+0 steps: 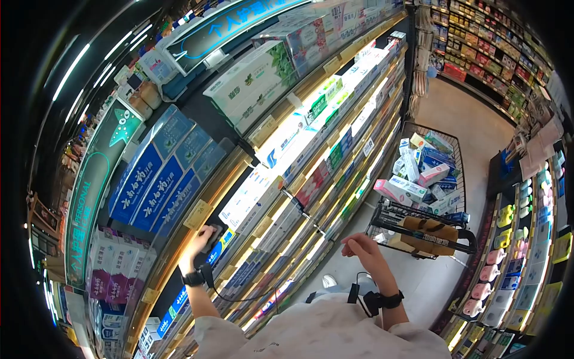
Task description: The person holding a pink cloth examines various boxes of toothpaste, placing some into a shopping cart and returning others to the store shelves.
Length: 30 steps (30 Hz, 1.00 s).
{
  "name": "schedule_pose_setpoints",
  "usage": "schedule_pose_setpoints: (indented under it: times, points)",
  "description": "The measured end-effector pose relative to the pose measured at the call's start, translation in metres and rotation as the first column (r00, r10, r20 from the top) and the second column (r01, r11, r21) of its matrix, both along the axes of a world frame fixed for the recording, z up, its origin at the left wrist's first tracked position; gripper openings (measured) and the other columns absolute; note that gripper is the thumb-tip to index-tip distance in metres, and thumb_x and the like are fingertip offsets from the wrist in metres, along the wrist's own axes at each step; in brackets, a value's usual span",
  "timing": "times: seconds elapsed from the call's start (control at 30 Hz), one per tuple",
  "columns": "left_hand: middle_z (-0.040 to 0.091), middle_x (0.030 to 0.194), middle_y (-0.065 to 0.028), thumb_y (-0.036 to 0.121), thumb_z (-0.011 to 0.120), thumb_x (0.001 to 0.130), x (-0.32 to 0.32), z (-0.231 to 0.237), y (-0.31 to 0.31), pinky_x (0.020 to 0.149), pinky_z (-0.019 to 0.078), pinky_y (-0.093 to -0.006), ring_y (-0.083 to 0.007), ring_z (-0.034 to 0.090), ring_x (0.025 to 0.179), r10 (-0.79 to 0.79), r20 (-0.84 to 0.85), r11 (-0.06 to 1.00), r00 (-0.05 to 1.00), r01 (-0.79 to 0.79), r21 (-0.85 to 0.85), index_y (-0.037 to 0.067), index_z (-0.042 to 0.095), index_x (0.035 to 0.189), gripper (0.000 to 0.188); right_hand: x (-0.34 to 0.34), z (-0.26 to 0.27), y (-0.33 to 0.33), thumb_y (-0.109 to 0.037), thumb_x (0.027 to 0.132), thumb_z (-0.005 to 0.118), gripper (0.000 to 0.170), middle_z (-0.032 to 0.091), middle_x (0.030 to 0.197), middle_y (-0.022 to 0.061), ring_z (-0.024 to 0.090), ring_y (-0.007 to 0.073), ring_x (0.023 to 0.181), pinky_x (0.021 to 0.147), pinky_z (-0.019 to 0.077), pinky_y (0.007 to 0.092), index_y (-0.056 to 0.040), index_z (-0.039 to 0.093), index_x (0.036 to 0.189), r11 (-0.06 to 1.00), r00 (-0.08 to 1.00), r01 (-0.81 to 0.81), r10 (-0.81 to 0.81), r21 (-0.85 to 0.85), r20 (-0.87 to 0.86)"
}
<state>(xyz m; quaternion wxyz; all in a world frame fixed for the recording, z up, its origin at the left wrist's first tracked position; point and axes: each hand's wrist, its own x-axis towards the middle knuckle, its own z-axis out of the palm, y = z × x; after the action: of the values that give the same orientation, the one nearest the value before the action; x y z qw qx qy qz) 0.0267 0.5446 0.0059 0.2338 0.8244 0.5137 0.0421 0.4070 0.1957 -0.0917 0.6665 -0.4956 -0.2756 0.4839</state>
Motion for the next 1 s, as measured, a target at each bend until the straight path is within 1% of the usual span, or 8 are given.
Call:
schedule_pose_setpoints:
  times: [0.13,0.2,0.3,0.4,0.57,0.7,0.83,1.0]
  points:
    - [0.068,0.118,-0.0154,0.019,0.060,0.100,0.007,0.004,-0.050,0.096,0.0500,-0.0325,-0.0245,0.067,0.108,0.069,0.302,0.983,0.951,-0.116,0.141,-0.002,0.063,0.124,0.032,0.004,0.007,0.004,-0.021,0.106,0.055,0.024,0.068,0.093,0.0052,0.066,0.0134,0.089,0.084,0.0526,0.0282,-0.0008,0.065,0.112,0.997,0.998,-0.065,0.065,0.035,-0.007]
    - [0.068,0.118,-0.0158,0.016,0.061,0.099,0.016,0.025,-0.084,0.096,0.0507,-0.0339,-0.0256,0.067,0.110,0.010,0.181,0.926,0.984,-0.078,0.370,-0.003,0.062,0.125,0.032,0.010,0.011,0.009,-0.020,0.106,0.055,0.023,0.068,0.095,0.0049,0.066,0.0123,0.090,0.083,0.0531,0.0274,-0.0007,0.065,0.113,0.993,0.993,-0.117,0.117,0.037,-0.009]
    - [0.069,0.117,-0.0142,0.007,0.063,0.097,0.010,0.021,-0.133,0.096,0.0521,-0.0362,-0.0244,0.067,0.112,0.024,0.299,0.858,0.954,-0.173,0.483,0.001,0.063,0.127,0.031,0.017,0.012,0.026,-0.018,0.105,0.055,0.021,0.067,0.092,0.0040,0.066,0.0109,0.089,0.081,0.0532,0.0256,-0.0010,0.065,0.113,0.969,0.969,-0.245,0.244,0.042,0.024]
    - [0.069,0.110,-0.0169,0.004,0.061,0.096,0.019,0.040,-0.201,0.094,0.0517,-0.0351,-0.0258,0.068,0.103,0.166,0.472,0.848,0.866,-0.369,0.379,0.003,0.064,0.126,0.031,0.008,0.032,0.046,-0.016,0.106,0.054,0.020,0.066,0.092,0.0037,0.065,0.0119,0.088,0.081,0.0533,0.0288,-0.0013,0.064,0.114,0.937,0.922,-0.349,0.341,0.015,0.181]
    - [0.071,0.107,-0.0167,0.005,0.060,0.098,-0.015,0.039,-0.319,0.087,0.0538,-0.0356,-0.0278,0.070,0.096,0.475,0.400,0.695,0.784,-0.613,0.375,0.001,0.067,0.120,0.023,-0.033,0.078,0.075,-0.003,0.098,0.059,0.014,0.068,0.095,0.0098,0.068,0.0158,0.090,0.080,0.0528,0.0275,0.0014,0.066,0.109,0.839,0.705,-0.543,0.425,0.046,0.568]
    - [0.072,0.107,-0.0173,0.007,0.060,0.099,-0.064,0.025,-0.425,0.085,0.0550,-0.0357,-0.0273,0.070,0.095,0.746,0.424,0.446,0.514,-0.858,0.255,-0.001,0.069,0.116,0.021,-0.091,0.108,0.103,-0.002,0.094,0.061,0.020,0.064,0.110,0.0165,0.066,0.0304,0.101,0.089,0.0516,0.0376,0.0012,0.063,0.114,0.641,0.499,-0.743,0.337,0.194,0.798]
    - [0.073,0.103,-0.0155,0.011,0.059,0.100,-0.092,0.001,-0.517,0.083,0.0558,-0.0360,-0.0244,0.070,0.091,0.844,0.470,0.178,0.258,-0.962,0.208,-0.001,0.068,0.119,0.024,-0.150,0.122,0.141,-0.006,0.096,0.063,0.033,0.062,0.118,0.0198,0.060,0.0347,0.117,0.101,0.0466,0.0397,-0.0006,0.055,0.127,0.489,0.413,-0.835,0.254,0.253,0.875]
    - [0.073,0.101,-0.0147,0.013,0.060,0.100,-0.118,-0.025,-0.579,0.082,0.0554,-0.0351,-0.0224,0.069,0.089,0.887,0.457,0.026,0.060,-0.997,0.079,0.000,0.068,0.120,0.025,-0.211,0.114,0.202,-0.021,0.100,0.061,0.048,0.054,0.140,0.0239,0.052,0.0355,0.132,0.110,0.0408,0.0396,0.0025,0.047,0.139,0.442,0.240,-0.882,0.120,0.165,0.963]
